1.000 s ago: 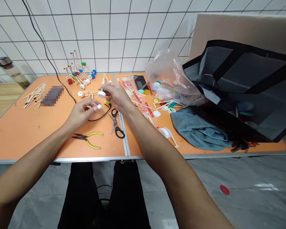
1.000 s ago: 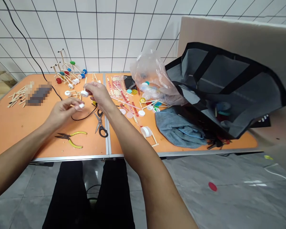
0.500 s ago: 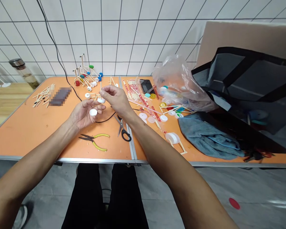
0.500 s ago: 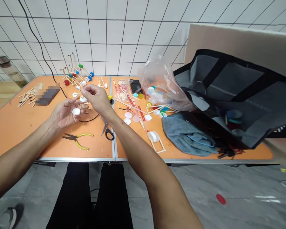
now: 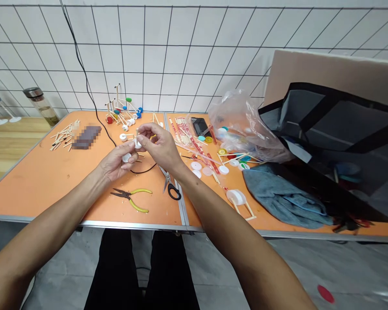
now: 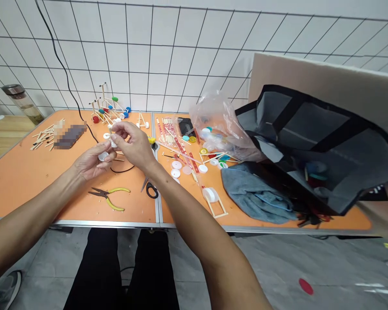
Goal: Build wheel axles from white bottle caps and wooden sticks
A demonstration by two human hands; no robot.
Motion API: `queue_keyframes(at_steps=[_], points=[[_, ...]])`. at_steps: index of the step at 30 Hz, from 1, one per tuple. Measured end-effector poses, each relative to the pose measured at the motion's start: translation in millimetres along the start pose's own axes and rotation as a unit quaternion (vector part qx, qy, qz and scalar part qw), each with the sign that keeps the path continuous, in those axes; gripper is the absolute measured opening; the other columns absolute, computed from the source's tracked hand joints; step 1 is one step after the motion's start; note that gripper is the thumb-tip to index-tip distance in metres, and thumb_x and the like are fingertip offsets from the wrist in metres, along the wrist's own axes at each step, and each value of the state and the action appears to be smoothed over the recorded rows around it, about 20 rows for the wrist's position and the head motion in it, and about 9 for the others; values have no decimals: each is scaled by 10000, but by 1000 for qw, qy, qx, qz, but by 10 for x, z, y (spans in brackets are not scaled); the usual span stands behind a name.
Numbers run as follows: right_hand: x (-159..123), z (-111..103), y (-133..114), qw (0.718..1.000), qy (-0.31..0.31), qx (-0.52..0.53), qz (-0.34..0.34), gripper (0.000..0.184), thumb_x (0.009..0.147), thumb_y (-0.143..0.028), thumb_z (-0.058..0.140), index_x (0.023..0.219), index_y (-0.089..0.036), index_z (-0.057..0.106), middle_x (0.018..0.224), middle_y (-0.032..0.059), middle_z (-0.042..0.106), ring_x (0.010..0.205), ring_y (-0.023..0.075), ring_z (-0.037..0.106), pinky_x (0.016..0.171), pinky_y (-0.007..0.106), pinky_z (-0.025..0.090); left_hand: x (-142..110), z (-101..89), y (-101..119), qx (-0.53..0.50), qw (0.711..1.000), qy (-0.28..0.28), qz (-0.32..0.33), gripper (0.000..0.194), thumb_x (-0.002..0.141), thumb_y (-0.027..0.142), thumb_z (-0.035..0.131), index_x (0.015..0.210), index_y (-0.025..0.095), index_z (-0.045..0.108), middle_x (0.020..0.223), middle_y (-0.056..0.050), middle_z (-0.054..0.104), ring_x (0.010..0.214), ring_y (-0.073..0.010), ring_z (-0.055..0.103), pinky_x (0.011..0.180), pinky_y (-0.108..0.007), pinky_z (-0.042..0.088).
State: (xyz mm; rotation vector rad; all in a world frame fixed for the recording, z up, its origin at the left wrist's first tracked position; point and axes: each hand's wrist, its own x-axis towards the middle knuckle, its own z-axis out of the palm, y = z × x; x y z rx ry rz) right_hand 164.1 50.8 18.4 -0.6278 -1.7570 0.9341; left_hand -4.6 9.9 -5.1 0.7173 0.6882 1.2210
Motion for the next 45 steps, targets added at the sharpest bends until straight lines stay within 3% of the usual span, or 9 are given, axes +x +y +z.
queue_keyframes(at_steps=[10, 17, 26, 31, 38, 45], points=[[-13, -17, -20, 994, -6, -93, -53, 105, 1000, -358, 718, 930, -279, 717, 973, 29, 748, 900, 213, 649, 905, 393, 553, 3, -5, 1, 57, 996, 18, 64, 376, 687, 242, 1061, 900, 173, 760, 849, 4, 738, 486, -23, 480, 335, -119, 262], [-17, -31, -13, 989, -2, -140, -54, 101, 999, -340, 656, 925, -278, 686, 963, 23, 752, 859, 203, 641, 871, 375, 538, 1, 1, 8, 101, 987, 34, 122, 357, 691, 306, 1046, 947, 196, 823, 858, -1, 749, 481, -29, 413, 357, -169, 233], [-23, -42, -5, 987, 25, -153, -44, 94, 953, -280, 634, 875, -271, 687, 904, 14, 736, 805, 198, 612, 824, 366, 502, 39, -48, -16, 144, 965, 89, 199, 538, 629, 420, 1082, 1069, 226, 839, 782, 31, 705, 501, -52, 377, 418, -213, 216], [8, -86, 94, 980, 7, -198, -21, 103, 929, -228, 632, 862, -265, 701, 852, 8, 714, 796, 207, 605, 798, 367, 460, 79, -138, -19, 217, 928, 129, 273, 514, 715, 478, 1050, 1129, 248, 850, 753, 50, 624, 548, -77, 385, 487, -243, 271], [28, -136, 255, 974, -39, -220, -41, 123, 966, -273, 647, 874, -263, 728, 891, 36, 747, 866, 229, 648, 819, 372, 468, 60, -194, -42, 413, 812, 146, 386, 440, 891, 562, 936, 1214, 272, 864, 996, -23, 695, 744, -143, 560, 684, -295, 473], [29, -160, 291, 980, -44, -185, -66, 237, 1024, -451, 682, 893, -277, 775, 898, 47, 774, 874, 245, 668, 852, 396, 509, 56, -166, -76, 442, 783, 147, 411, 364, 974, 524, 877, 1237, 272, 866, 965, -25, 708, 761, -156, 565, 710, -307, 495]])
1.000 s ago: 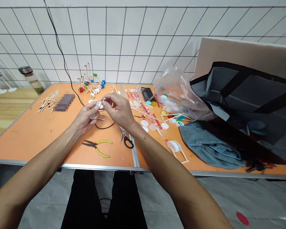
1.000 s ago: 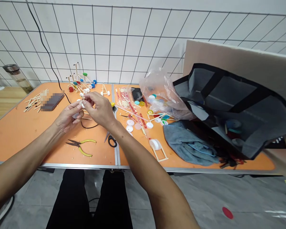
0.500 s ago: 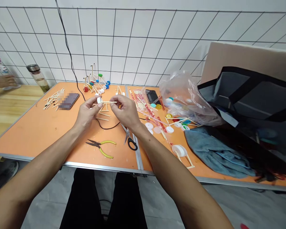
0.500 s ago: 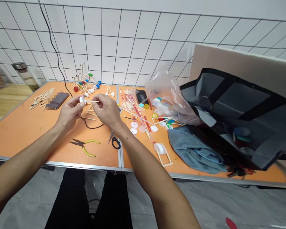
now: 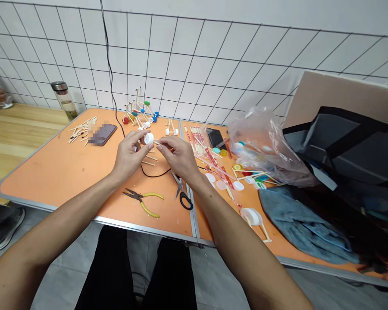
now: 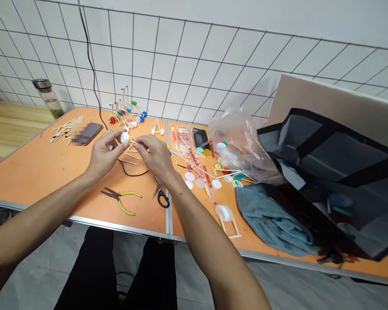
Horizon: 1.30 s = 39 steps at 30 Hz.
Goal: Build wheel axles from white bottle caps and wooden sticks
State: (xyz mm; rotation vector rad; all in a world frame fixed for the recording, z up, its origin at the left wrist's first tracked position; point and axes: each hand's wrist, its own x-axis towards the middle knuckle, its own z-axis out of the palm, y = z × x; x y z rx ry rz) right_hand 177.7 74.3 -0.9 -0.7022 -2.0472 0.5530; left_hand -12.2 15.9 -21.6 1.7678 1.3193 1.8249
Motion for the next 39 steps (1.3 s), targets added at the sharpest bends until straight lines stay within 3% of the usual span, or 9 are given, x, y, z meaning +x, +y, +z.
queue_keyframes(at_steps=[7, 24, 39], points=[[-17, 4, 13, 1000, -2, 0, -2, 208, 1026, -408, 687, 931, -275, 816, 960, 59, 825, 890, 249, 713, 891, 409, 563, 2, 26, -46, 21, 1000, 14, 14, 301, 1010, 443, 842, 1247, 257, 852, 1059, -36, 753, 759, -143, 570, 714, -296, 509], [-54, -24, 77, 999, -8, -36, -36, 321, 1122, -465, 617, 979, -258, 817, 874, 42, 800, 812, 222, 727, 785, 344, 535, 19, 22, -91, 4, 997, -28, 75, 434, 1104, 609, 676, 1164, 220, 859, 969, -45, 723, 790, -177, 599, 747, -321, 527], [-57, -31, 94, 999, -10, -22, -38, 303, 1113, -447, 612, 993, -249, 808, 897, 44, 795, 828, 218, 718, 793, 348, 523, 24, 6, -74, -29, 997, -64, 29, 517, 1075, 675, 666, 1205, 214, 861, 1041, -84, 762, 930, -223, 661, 828, -346, 560]])
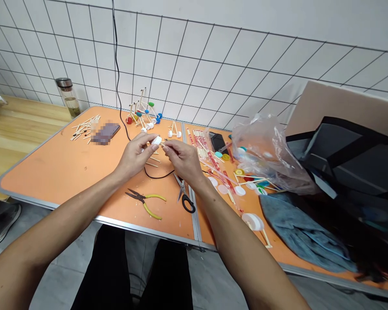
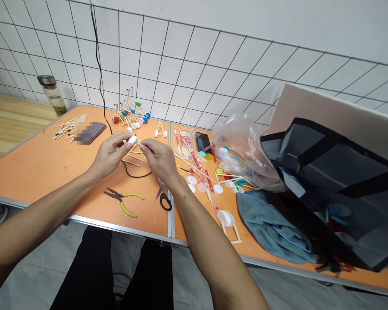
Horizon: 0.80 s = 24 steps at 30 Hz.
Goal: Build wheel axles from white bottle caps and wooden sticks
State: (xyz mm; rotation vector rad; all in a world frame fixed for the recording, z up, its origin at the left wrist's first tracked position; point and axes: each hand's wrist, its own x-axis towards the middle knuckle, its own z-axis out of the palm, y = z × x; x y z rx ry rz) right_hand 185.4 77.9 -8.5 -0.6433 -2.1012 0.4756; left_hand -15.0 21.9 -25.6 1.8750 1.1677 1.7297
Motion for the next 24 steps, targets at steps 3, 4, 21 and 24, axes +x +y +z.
queue_keyframes(at_steps=[3, 4, 21, 24], points=[[-4, -3, 10, 1000, -1, 1, 3, 337, 1127, -495, 604, 1006, -255, 807, 902, 45, 799, 831, 222, 716, 785, 352, 522, -1, -11, 8, -14, 1000, -8, -1, 518, 1069, 672, 681, 1218, 211, 863, 1054, -85, 766, 922, -216, 663, 838, -345, 562], [-3, -3, 14, 1000, 0, 1, 2, 339, 1126, -499, 605, 1004, -255, 806, 904, 46, 799, 833, 223, 715, 785, 353, 522, -2, -12, 8, -20, 1000, -7, 2, 515, 1067, 668, 689, 1219, 209, 864, 1052, -84, 765, 917, -214, 662, 834, -344, 561], [32, -21, -51, 1000, 5, -9, 24, 276, 1098, -417, 601, 941, -250, 755, 862, 33, 772, 830, 217, 704, 791, 343, 504, 12, -28, 21, -7, 997, 58, -46, 368, 981, 351, 841, 1340, 274, 829, 1107, -32, 790, 701, -119, 557, 696, -283, 507], [32, -22, -54, 999, 4, -12, 30, 275, 1097, -420, 603, 940, -254, 757, 851, 30, 762, 829, 221, 705, 780, 343, 500, 22, -44, 43, 4, 997, 56, -44, 333, 990, 396, 843, 1297, 266, 841, 1156, -52, 806, 771, -137, 619, 710, -287, 512]])
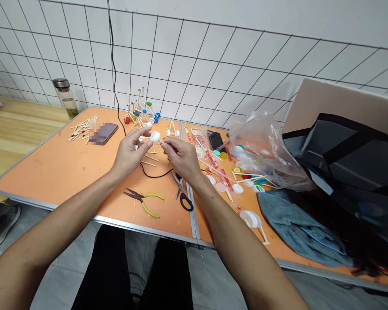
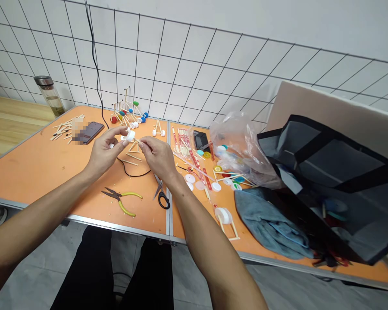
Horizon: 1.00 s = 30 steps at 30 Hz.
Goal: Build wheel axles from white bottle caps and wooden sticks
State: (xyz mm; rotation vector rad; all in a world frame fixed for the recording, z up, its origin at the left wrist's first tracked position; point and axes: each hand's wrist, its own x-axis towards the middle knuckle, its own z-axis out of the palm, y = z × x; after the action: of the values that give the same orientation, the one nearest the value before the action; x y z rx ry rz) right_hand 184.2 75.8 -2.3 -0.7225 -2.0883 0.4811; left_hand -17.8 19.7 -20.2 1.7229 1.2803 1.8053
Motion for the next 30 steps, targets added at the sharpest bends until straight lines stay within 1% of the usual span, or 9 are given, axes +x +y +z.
queue_keyframes(at_steps=[2, 4, 7, 11, 18, 21, 26, 30], points=[[1, 2, 1, 1000, -1, -2, 4, 279, 1098, -426, 602, 950, -255, 765, 845, 30, 759, 829, 223, 705, 768, 342, 498, 2, -6, 11, 6, 1000, -4, 6, 330, 1008, 463, 829, 1270, 265, 846, 1180, -69, 819, 845, -162, 663, 722, -294, 517], [3, 7, 0, 1000, -1, -2, 6, 273, 1093, -419, 600, 955, -253, 768, 841, 28, 758, 825, 222, 704, 757, 340, 493, 0, -6, 18, 9, 1000, -3, 15, 344, 1024, 523, 806, 1246, 264, 849, 1187, -79, 830, 875, -175, 682, 733, -303, 526], [6, 14, -9, 1000, -3, 0, 7, 264, 1088, -404, 599, 947, -249, 760, 845, 28, 761, 818, 217, 698, 758, 339, 481, -5, 2, 26, 9, 1000, 3, 22, 359, 1024, 559, 797, 1212, 260, 856, 1207, -85, 845, 811, -164, 658, 734, -315, 536], [7, 17, -20, 1000, -12, 5, 6, 267, 1088, -404, 598, 937, -244, 749, 864, 32, 766, 819, 210, 695, 761, 338, 460, -5, 10, 20, -4, 1000, -1, 0, 389, 989, 546, 835, 1242, 252, 851, 1236, -80, 852, 736, -141, 612, 694, -306, 523], [7, 11, -4, 1000, -21, -9, 3, 271, 1105, -410, 607, 978, -246, 781, 896, 41, 792, 844, 215, 693, 759, 338, 461, 2, -11, -29, -14, 999, -29, -6, 376, 973, 414, 846, 1316, 260, 848, 1225, -69, 847, 772, -139, 641, 682, -280, 517], [9, 6, -6, 1000, -23, -18, 0, 262, 1109, -397, 614, 987, -246, 790, 905, 42, 795, 846, 214, 690, 775, 340, 467, 8, -12, -39, -7, 999, -30, -7, 401, 968, 449, 857, 1325, 266, 848, 1237, -73, 849, 759, -137, 629, 693, -286, 530], [11, 0, -13, 999, -33, -29, -6, 275, 1125, -404, 617, 985, -249, 796, 890, 40, 783, 837, 212, 687, 778, 338, 465, 14, -12, -15, -18, 999, -32, -17, 475, 919, 535, 903, 1303, 259, 860, 1362, -104, 835, 756, -127, 615, 691, -286, 539], [16, -2, -5, 999, -32, -35, -10, 296, 1131, -431, 612, 990, -250, 798, 900, 47, 791, 837, 217, 691, 784, 342, 476, 21, -24, 5, -39, 998, -37, -36, 482, 858, 540, 954, 1251, 274, 878, 1255, -75, 849, 715, -116, 572, 657, -275, 513]])
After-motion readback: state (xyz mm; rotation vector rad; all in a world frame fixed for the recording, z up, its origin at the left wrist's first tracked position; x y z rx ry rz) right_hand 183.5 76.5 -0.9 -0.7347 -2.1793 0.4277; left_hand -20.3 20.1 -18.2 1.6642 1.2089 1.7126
